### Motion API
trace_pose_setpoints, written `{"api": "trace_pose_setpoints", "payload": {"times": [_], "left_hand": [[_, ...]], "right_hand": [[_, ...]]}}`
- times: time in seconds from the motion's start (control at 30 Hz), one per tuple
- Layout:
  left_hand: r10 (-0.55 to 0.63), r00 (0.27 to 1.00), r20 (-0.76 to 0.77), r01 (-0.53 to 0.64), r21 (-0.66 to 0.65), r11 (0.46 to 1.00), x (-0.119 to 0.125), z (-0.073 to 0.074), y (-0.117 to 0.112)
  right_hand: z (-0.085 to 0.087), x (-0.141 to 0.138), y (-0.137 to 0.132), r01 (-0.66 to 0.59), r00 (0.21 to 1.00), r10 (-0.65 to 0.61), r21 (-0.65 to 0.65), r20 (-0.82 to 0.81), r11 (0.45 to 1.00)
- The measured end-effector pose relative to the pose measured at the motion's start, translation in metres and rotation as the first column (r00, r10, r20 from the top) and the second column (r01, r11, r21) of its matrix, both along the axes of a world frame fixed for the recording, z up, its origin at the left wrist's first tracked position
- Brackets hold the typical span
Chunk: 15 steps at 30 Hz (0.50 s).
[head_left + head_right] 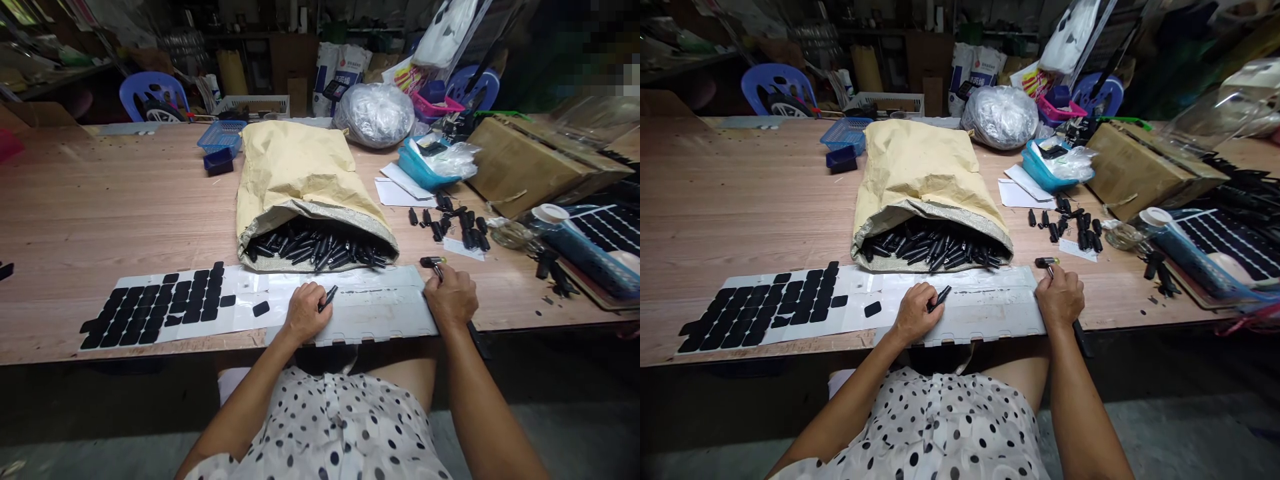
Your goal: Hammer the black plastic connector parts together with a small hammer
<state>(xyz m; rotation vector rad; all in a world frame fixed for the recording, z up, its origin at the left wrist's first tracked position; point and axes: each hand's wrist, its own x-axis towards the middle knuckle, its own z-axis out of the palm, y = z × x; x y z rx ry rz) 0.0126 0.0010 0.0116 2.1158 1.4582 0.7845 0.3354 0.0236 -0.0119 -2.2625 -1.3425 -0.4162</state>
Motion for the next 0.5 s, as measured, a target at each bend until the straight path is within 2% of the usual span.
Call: {"api": "trace_pose_setpoints", "payload": {"times": [0.27, 0.5], "left_hand": [[-0.025, 0.999, -0.036, 0.025, 0.000, 1.000, -0.0006, 0.0040, -0.0002], [-0.027, 0.999, -0.029, 0.027, 0.009, 1.000, 0.0001, 0.0014, -0.0008]], "right_hand": [[0.0009, 0.0004, 0.0004, -0.005, 1.000, 0.005, 0.005, -0.009, 1.000], [0.0026, -0.0010, -0.0004, -0.016, 0.999, 0.015, -0.005, -0.040, 1.000]]}}
